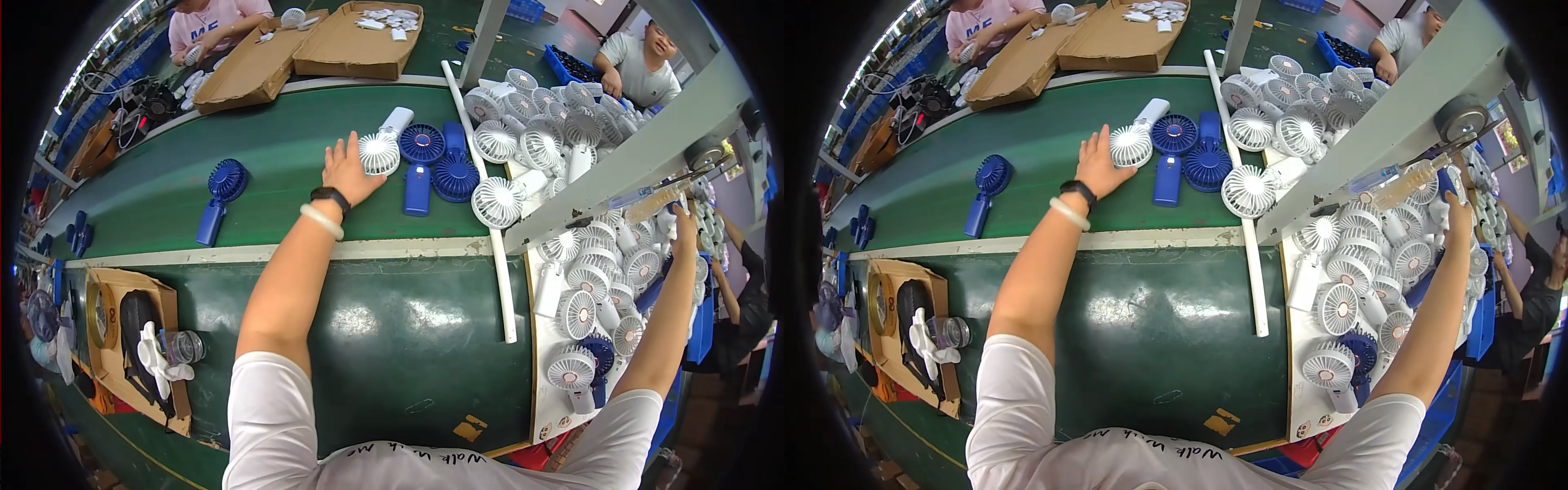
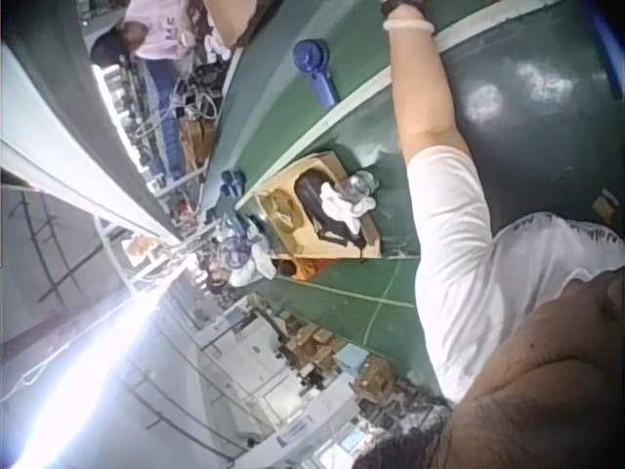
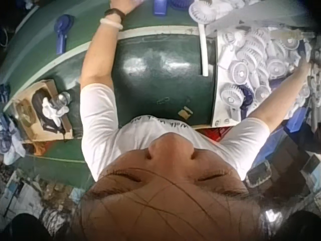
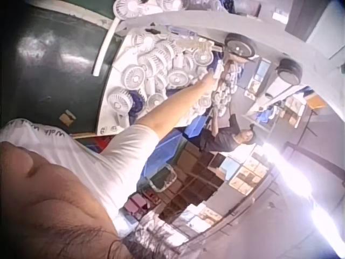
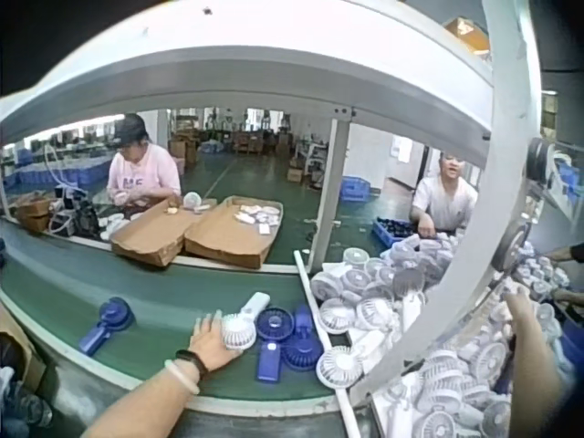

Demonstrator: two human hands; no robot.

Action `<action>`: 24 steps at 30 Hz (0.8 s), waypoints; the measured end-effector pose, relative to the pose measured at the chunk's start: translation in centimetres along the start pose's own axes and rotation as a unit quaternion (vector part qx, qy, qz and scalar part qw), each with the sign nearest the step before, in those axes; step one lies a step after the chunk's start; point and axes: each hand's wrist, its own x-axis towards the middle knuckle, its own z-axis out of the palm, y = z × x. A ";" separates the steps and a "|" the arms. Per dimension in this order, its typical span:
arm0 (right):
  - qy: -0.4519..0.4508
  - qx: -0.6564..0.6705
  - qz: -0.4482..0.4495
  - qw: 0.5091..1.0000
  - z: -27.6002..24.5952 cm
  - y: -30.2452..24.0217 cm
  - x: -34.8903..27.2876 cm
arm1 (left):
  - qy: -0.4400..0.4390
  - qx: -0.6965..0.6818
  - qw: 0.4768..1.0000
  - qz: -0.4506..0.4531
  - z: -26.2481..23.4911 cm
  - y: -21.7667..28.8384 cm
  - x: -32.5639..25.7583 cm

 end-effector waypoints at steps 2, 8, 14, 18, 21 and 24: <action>-0.022 -0.019 -0.029 0.999 0.2 -1.4 -3.1 | -0.036 0.004 0.999 0.001 0.4 -0.5 1.0; -0.025 0.038 -0.130 0.991 -1.4 -4.9 -12.4 | 0.083 -0.124 0.983 0.103 -1.2 -1.1 -1.3; -0.084 0.130 -0.243 0.958 -3.1 -6.3 -23.6 | 0.156 -0.197 0.954 0.165 -8.4 1.9 -10.7; -0.260 0.117 -0.271 0.919 -3.8 -7.4 -32.6 | 0.031 -0.399 0.899 0.178 -11.4 2.2 -17.1; -0.449 0.009 -0.394 0.802 -2.2 -9.2 -38.7 | -0.097 -0.676 0.729 0.041 -13.1 3.2 -22.0; -0.521 -0.022 -0.525 0.673 1.3 -9.1 -43.5 | -0.120 -0.759 0.640 -0.020 -14.0 4.0 -25.0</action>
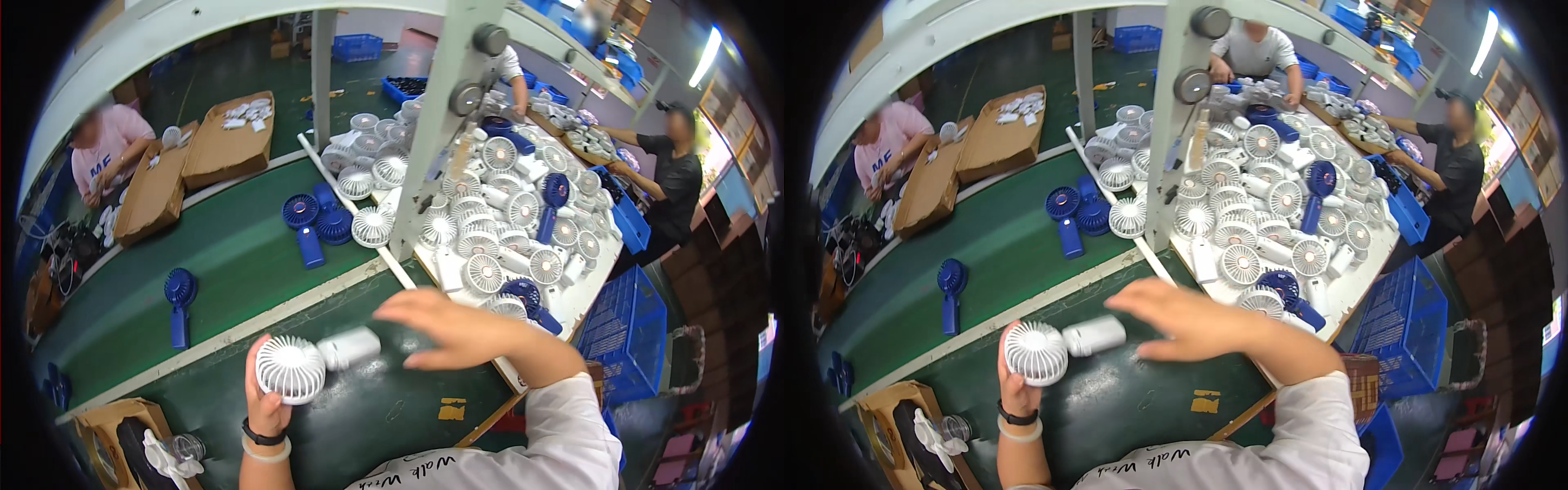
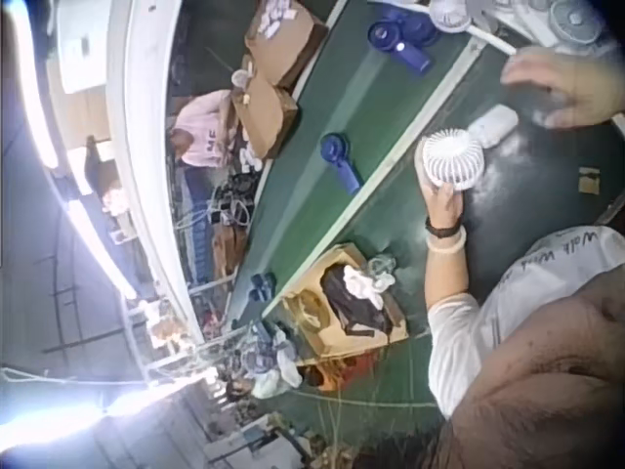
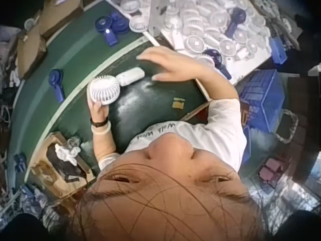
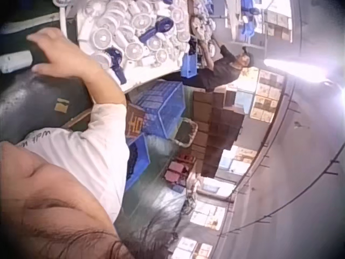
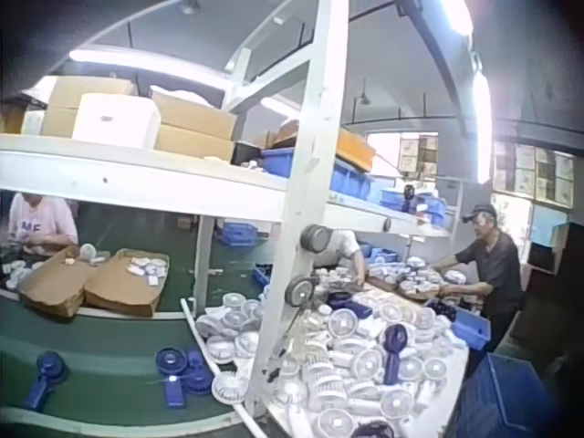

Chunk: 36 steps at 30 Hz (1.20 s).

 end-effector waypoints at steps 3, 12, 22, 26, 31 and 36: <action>-0.062 0.055 -0.015 0.996 6.3 -0.4 1.4 | 0.005 -0.112 0.994 -0.019 -0.9 -1.7 -1.6; -0.084 0.154 0.050 0.983 18.6 -1.3 2.1 | 0.118 -0.072 0.990 -0.026 -5.4 -1.5 -4.9; -0.120 0.242 0.073 0.960 20.1 -0.9 1.4 | 0.175 0.526 0.824 0.116 -6.3 -0.4 -7.4; -0.095 0.279 0.069 0.953 20.6 -1.0 1.3 | -0.015 0.741 0.663 0.106 -2.1 -1.6 -9.3; 0.019 0.259 0.103 0.960 21.5 1.1 1.3 | -0.081 0.799 0.581 0.131 -1.7 -4.0 -10.0; 0.123 0.289 0.160 0.936 23.1 2.5 0.5 | -0.096 0.786 0.598 0.124 -2.8 -3.8 -10.0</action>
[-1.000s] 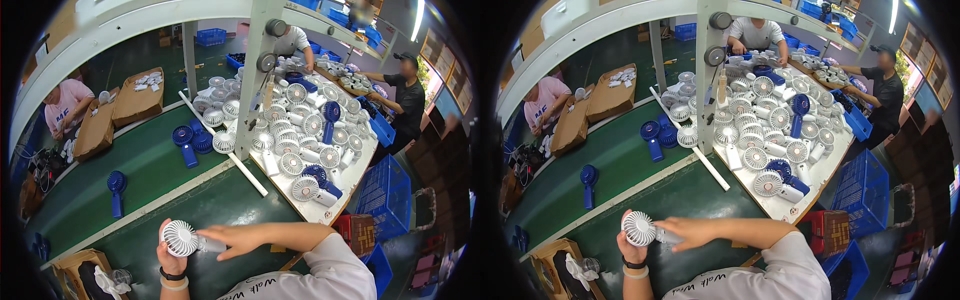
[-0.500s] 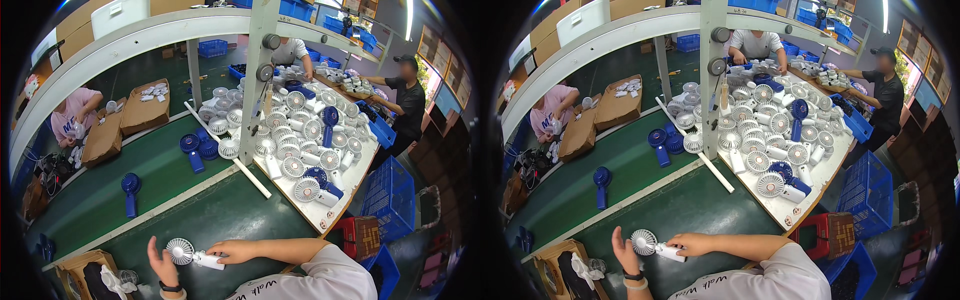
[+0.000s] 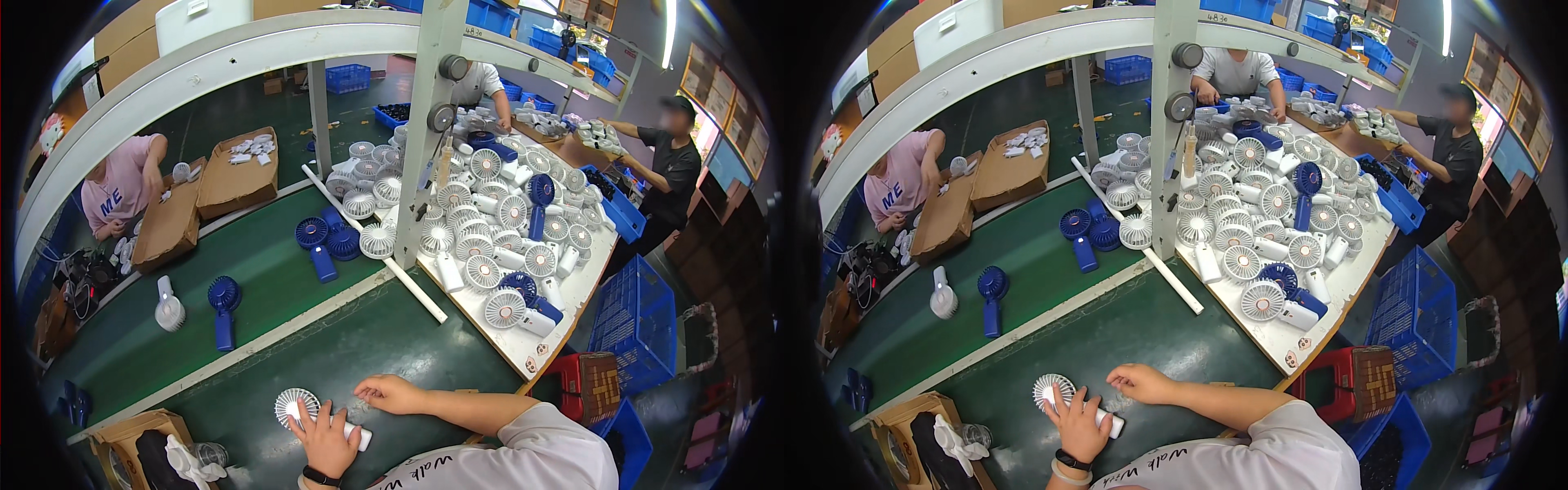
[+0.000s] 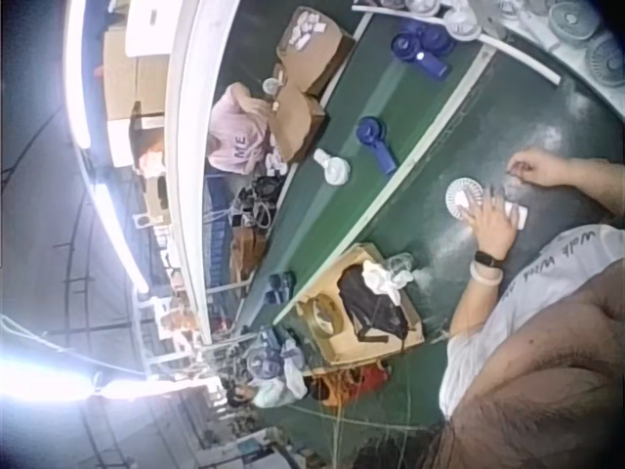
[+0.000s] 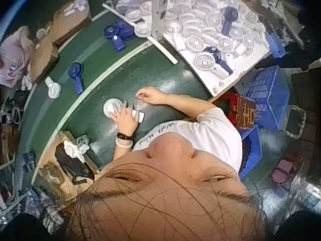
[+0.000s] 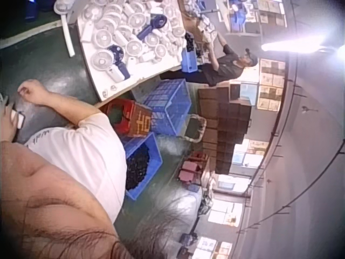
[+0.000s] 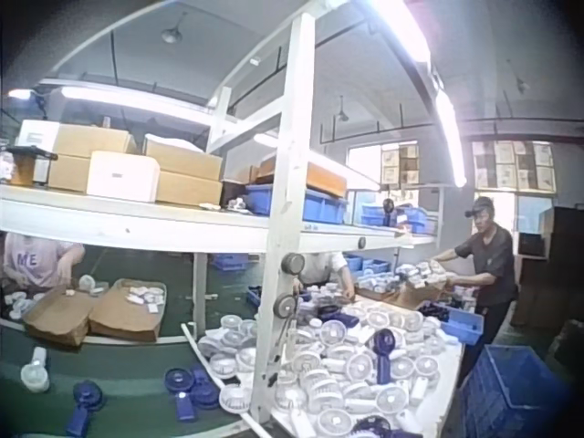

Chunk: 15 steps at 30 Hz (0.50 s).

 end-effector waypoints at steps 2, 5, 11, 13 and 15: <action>-0.020 -0.028 -0.011 0.999 0.0 0.5 -0.2 | 0.000 -0.009 1.000 0.003 0.3 -0.3 -0.1; -0.025 -0.022 -0.009 0.999 -0.2 0.5 0.0 | -0.001 -0.030 1.000 0.007 0.4 -0.6 0.0; 0.159 -0.145 -0.081 0.973 -5.5 -0.4 8.3 | -0.001 -0.088 0.995 0.039 0.0 -1.1 0.3; 0.237 -0.306 -0.134 0.912 -6.9 -0.9 12.3 | -0.012 -0.116 0.992 0.058 -1.2 -1.0 0.4; 0.252 -0.411 -0.029 0.876 -7.5 -0.7 15.4 | 0.008 -0.205 0.974 0.092 0.1 -2.1 0.1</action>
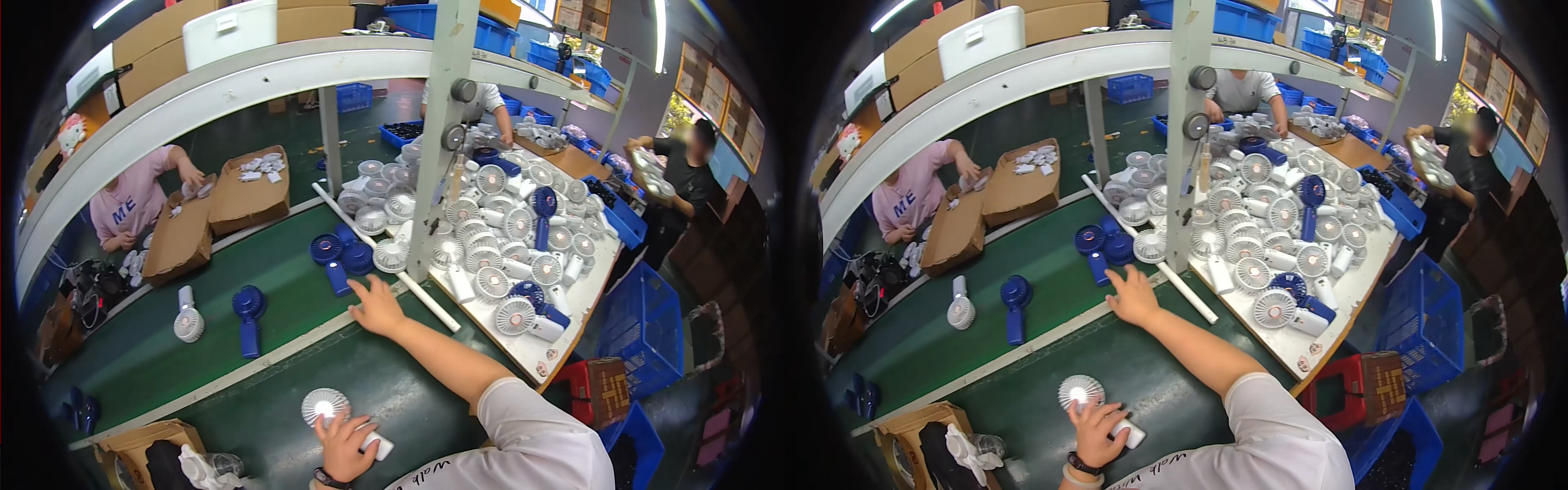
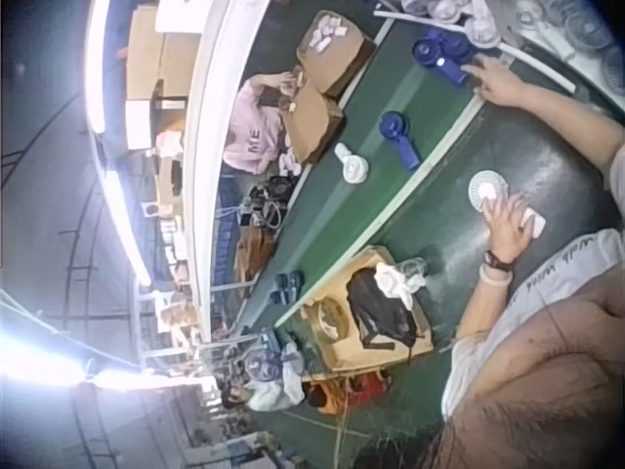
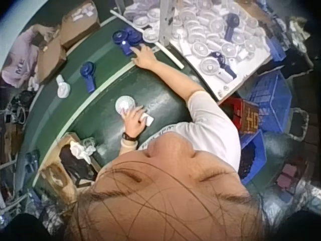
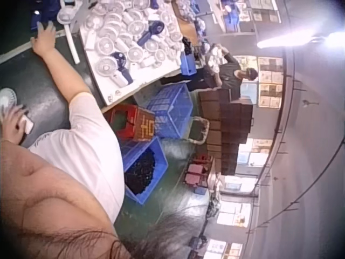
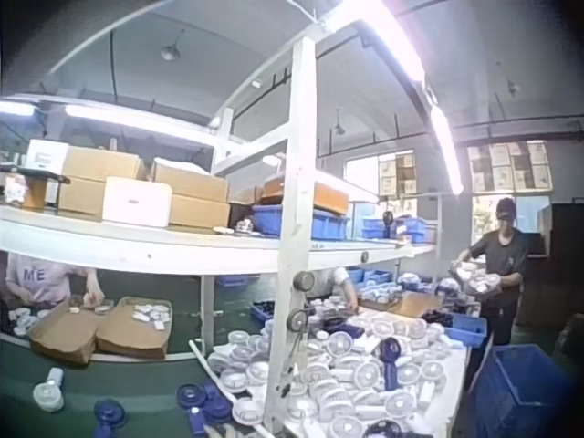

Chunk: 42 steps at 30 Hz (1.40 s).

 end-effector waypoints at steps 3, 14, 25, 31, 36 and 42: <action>-0.077 -0.078 0.104 0.988 2.3 0.6 3.1 | 0.088 -0.031 0.996 0.001 0.4 -0.5 -0.1; -0.126 -0.089 0.009 0.988 4.7 -0.6 3.9 | -0.013 0.038 0.997 -0.069 -0.3 0.3 0.5; -0.005 0.049 -0.004 0.999 4.8 0.7 3.7 | 0.087 0.039 0.992 -0.083 1.0 0.1 0.2; 0.242 0.317 0.023 0.917 3.8 2.6 0.4 | 0.187 0.016 0.971 -0.144 -0.3 -0.7 -0.2; 0.213 0.564 0.057 0.795 0.5 4.9 -8.0 | 0.183 -0.025 0.969 -0.165 -0.2 -0.9 0.0; 0.093 0.398 0.055 0.911 -7.4 7.5 -17.0 | 0.170 -0.088 0.958 -0.213 -0.7 0.4 0.0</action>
